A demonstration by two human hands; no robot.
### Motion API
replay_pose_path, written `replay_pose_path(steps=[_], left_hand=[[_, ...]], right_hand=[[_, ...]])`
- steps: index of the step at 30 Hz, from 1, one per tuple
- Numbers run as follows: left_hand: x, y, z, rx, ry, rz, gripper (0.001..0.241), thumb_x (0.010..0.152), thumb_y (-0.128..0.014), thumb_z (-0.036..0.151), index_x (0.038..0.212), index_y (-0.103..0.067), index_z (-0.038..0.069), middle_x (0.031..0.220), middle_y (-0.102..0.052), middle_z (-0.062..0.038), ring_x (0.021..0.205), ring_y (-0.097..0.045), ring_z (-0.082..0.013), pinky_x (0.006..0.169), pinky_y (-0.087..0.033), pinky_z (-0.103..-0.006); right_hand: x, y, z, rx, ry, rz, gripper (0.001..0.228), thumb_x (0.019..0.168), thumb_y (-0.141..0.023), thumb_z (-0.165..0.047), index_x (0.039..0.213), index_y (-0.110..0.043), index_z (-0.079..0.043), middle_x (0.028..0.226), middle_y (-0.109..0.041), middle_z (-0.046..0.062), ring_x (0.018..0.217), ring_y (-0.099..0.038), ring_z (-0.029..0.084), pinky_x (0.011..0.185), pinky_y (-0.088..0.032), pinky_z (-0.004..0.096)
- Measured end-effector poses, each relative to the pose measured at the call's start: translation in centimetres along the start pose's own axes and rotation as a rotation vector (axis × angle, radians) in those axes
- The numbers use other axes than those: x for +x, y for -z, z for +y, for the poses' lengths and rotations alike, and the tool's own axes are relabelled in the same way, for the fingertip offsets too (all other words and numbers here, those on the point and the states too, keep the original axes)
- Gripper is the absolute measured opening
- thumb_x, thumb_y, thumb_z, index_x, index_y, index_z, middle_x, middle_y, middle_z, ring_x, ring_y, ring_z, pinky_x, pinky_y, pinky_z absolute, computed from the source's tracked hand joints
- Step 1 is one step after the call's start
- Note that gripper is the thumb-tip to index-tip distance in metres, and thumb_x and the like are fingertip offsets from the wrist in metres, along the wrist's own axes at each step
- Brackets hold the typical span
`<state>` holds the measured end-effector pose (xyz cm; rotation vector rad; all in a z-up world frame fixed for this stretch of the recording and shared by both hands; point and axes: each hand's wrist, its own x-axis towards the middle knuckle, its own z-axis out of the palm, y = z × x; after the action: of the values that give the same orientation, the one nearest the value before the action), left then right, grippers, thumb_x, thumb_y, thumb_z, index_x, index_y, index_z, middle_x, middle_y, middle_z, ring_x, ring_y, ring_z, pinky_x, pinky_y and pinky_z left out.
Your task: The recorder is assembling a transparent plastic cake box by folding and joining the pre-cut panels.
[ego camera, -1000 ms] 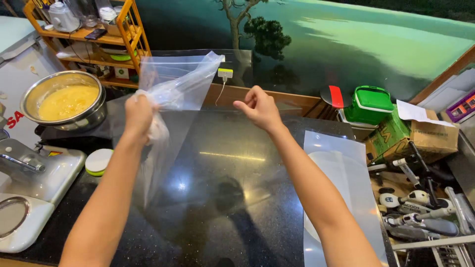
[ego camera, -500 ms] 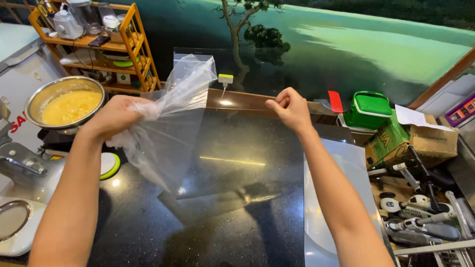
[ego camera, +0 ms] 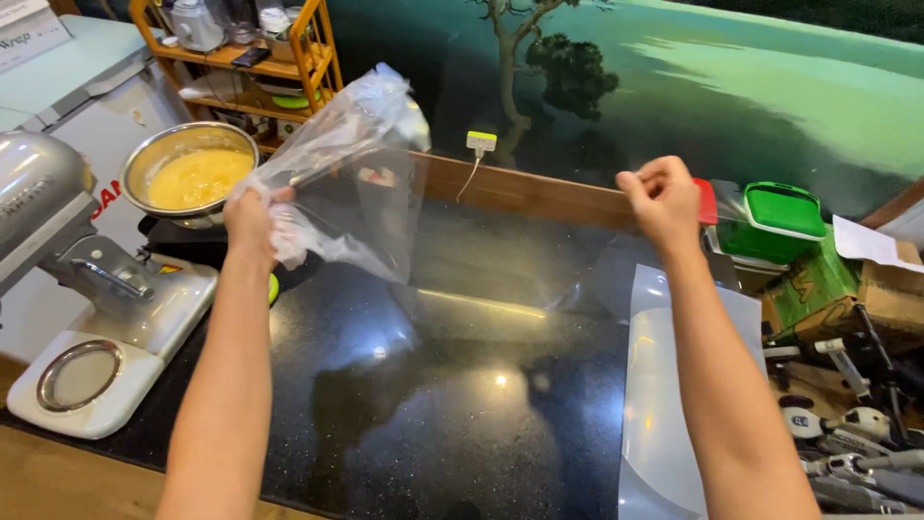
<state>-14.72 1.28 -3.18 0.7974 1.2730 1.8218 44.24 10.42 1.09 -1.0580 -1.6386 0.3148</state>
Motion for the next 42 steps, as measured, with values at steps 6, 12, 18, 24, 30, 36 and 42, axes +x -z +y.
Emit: replay_pose_path(steps=[6,12,18,24,30,36,42], left_hand=[[-0.7,1.0,-1.5,-0.461,0.058,-0.027,0.037,0.098,-0.045,0.043,0.082,-0.060,0.012,0.070,-0.060,-0.004,0.055,-0.058,-0.0159,0.046,-0.047,-0.0320],[-2.6,0.3,-2.4,0.305,-0.309,-0.421,0.029,0.090,-0.051,0.020,0.105,-0.071,0.006,0.091,-0.066,0.002,0.076,-0.056,-0.0123,0.067,-0.046,-0.0293],[-8.0,-3.5,3.0,1.128,-0.294,-0.208,0.029,0.077,-0.070,0.022,0.100,-0.075,0.005,0.085,-0.071,-0.019,0.074,-0.071,-0.0267,0.071,-0.052,-0.0351],[-4.4,0.4,-2.8,0.997,-0.656,-0.064,0.026,0.076,-0.073,0.019,0.094,-0.072,-0.001,0.096,-0.073,-0.018,0.085,-0.067,-0.0319,0.075,-0.052,-0.0382],[-3.5,-1.5,-4.0,0.009,0.078,0.139,0.017,0.087,-0.059,0.017,0.099,-0.066,0.006,0.088,-0.072,-0.010,0.071,-0.063,-0.0248,0.063,-0.052,-0.0416],[-1.5,-1.3,-6.1,-0.556,0.160,-0.020,0.031,0.097,-0.044,0.034,0.094,-0.061,0.008,0.080,-0.063,-0.007,0.068,-0.063,-0.0211,0.060,-0.055,-0.0366],[-8.5,-6.7,0.5,0.482,-0.582,-0.190,0.034,0.081,-0.072,0.021,0.109,-0.068,0.003,0.101,-0.073,-0.013,0.091,-0.069,-0.0302,0.079,-0.056,-0.0446]], right_hand=[[0.0,2.5,1.4,-0.024,0.102,0.067,0.025,0.101,-0.080,-0.015,0.103,-0.058,-0.003,0.089,-0.068,0.001,0.080,-0.064,0.007,0.070,-0.049,0.022],[-0.6,3.2,2.8,-0.103,0.001,0.120,0.028,0.099,-0.082,-0.018,0.102,-0.058,-0.003,0.081,-0.066,0.002,0.072,-0.059,0.008,0.063,-0.042,0.023],[-1.5,3.3,4.0,-0.108,-0.045,0.130,0.029,0.100,-0.082,-0.020,0.102,-0.058,-0.004,0.081,-0.065,0.002,0.070,-0.054,0.008,0.063,-0.041,0.024],[-2.2,3.3,3.8,-0.107,-0.029,0.135,0.027,0.099,-0.081,-0.018,0.101,-0.058,-0.004,0.082,-0.066,0.002,0.071,-0.057,0.007,0.063,-0.043,0.024],[-4.0,2.2,4.1,-0.119,-0.068,0.145,0.027,0.100,-0.080,-0.019,0.099,-0.057,-0.004,0.076,-0.065,0.004,0.067,-0.058,0.010,0.063,-0.044,0.027],[-5.0,1.5,4.5,-0.177,-0.047,0.216,0.031,0.098,-0.082,-0.022,0.100,-0.057,-0.004,0.074,-0.063,0.005,0.066,-0.059,0.015,0.063,-0.046,0.030],[-6.2,1.0,3.7,-0.273,-0.055,0.219,0.032,0.095,-0.084,-0.024,0.095,-0.058,-0.004,0.069,-0.064,0.006,0.060,-0.060,0.017,0.061,-0.045,0.033]])
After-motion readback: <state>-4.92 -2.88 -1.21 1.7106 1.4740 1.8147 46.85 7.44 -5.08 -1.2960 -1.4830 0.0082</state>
